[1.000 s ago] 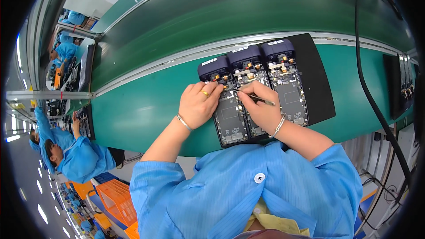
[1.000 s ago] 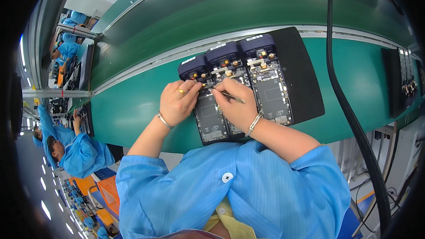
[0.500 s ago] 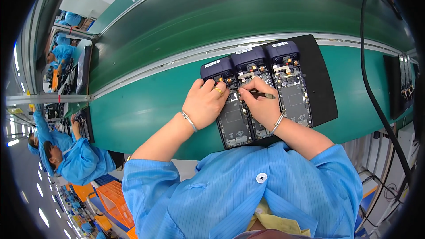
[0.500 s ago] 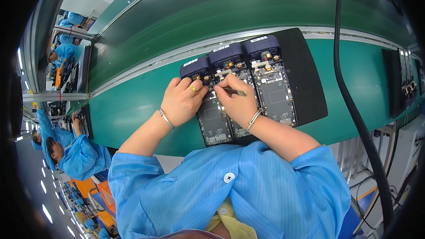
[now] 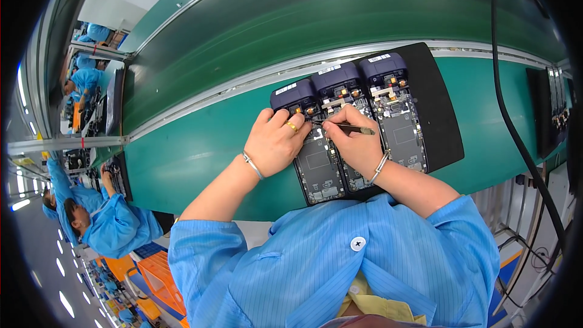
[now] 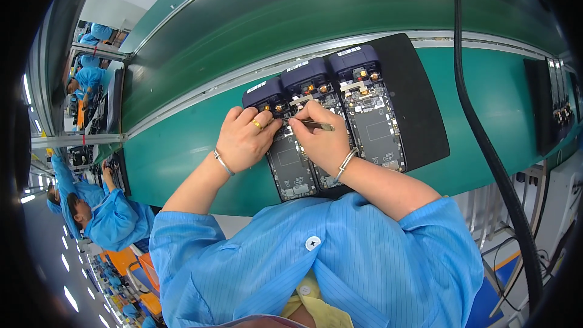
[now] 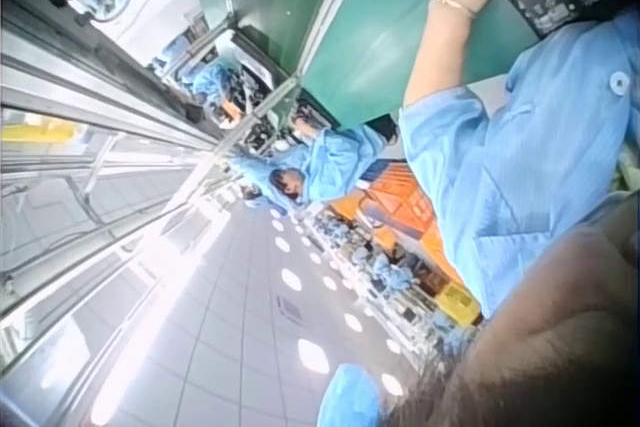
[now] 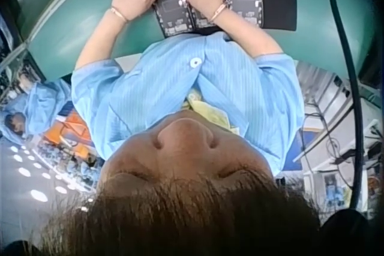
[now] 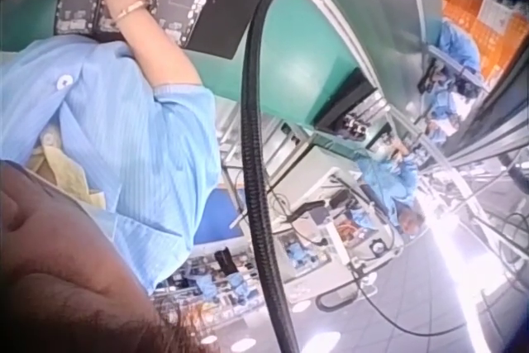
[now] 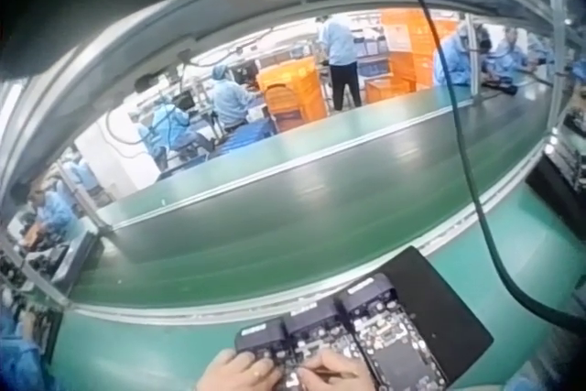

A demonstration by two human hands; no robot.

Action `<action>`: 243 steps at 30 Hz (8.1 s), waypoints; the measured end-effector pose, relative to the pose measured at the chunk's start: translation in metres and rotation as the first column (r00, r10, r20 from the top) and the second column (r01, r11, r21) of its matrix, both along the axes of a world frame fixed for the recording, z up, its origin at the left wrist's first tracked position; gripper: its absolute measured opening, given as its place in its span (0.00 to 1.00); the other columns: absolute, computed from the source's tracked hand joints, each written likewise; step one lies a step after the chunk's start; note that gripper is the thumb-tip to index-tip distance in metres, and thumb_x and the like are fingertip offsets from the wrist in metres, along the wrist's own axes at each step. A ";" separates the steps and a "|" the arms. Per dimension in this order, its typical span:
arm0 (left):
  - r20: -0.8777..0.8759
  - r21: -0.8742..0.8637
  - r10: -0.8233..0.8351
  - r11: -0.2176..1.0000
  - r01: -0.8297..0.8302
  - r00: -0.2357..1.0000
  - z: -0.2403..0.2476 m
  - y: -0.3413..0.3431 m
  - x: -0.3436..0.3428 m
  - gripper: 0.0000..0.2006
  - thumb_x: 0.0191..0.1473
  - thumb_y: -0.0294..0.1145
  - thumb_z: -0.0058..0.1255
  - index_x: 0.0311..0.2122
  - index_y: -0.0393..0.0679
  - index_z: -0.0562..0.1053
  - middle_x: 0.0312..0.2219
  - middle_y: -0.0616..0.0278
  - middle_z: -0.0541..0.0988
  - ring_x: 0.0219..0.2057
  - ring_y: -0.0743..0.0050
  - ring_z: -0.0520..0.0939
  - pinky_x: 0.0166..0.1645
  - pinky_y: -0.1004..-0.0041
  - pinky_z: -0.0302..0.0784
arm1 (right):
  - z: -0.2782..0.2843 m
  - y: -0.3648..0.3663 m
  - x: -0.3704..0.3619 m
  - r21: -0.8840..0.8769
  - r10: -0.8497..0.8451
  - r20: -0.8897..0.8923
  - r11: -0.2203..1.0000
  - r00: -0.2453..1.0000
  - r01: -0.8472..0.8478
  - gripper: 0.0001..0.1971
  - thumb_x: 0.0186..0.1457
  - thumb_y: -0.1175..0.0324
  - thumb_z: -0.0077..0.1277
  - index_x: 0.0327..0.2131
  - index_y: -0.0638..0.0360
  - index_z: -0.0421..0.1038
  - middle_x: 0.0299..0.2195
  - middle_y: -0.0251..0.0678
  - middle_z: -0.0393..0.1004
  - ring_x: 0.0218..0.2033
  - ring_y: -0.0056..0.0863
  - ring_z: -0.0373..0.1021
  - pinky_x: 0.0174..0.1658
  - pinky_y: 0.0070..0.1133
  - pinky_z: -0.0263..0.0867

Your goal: Assembling and inspecting electronic components on a production assembly line.

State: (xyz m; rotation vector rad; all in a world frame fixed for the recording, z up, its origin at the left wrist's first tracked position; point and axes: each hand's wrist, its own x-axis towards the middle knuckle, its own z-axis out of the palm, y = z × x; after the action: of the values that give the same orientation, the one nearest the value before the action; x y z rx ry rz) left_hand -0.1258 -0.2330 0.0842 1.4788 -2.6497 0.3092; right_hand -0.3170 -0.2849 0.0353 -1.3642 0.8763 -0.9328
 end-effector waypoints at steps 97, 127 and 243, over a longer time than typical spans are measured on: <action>-0.484 0.751 0.834 0.551 0.364 -0.265 -0.030 -0.037 -0.156 0.37 0.58 0.27 0.52 0.66 0.32 0.48 0.55 0.55 0.63 0.47 0.70 0.73 0.51 0.72 0.72 | -0.004 -0.066 -0.273 -0.367 -0.828 0.060 0.501 0.558 0.784 0.06 0.60 0.73 0.53 0.40 0.63 0.72 0.34 0.29 0.74 0.36 0.15 0.69 0.42 0.15 0.66; -0.703 0.319 0.458 0.887 0.335 -0.543 -0.079 -0.101 -0.082 0.02 0.59 0.24 0.50 0.36 0.39 0.72 0.33 0.60 0.76 0.33 0.72 0.78 0.39 0.74 0.74 | -0.001 -0.019 -0.189 -0.680 -0.626 -0.723 0.720 0.294 -0.137 0.14 0.49 0.71 0.48 0.42 0.48 0.69 0.50 0.43 0.68 0.56 0.43 0.59 0.61 0.50 0.46; -0.868 0.197 0.226 0.974 -0.112 0.442 -0.084 -0.086 -0.107 0.24 0.58 0.40 0.52 0.14 0.39 0.63 0.16 0.54 0.69 0.19 0.57 0.71 0.26 0.61 0.66 | -0.025 -0.215 -0.169 -0.696 -0.688 -0.681 0.715 0.251 0.068 0.08 0.63 0.68 0.41 0.43 0.57 0.67 0.40 0.45 0.72 0.42 0.47 0.68 0.43 0.37 0.65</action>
State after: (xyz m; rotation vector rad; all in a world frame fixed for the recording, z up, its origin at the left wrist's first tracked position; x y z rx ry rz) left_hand -0.2331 -0.3188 0.0002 1.3639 -1.6523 -0.5148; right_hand -0.4856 -0.4998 0.0099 -2.3376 2.0811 -0.7306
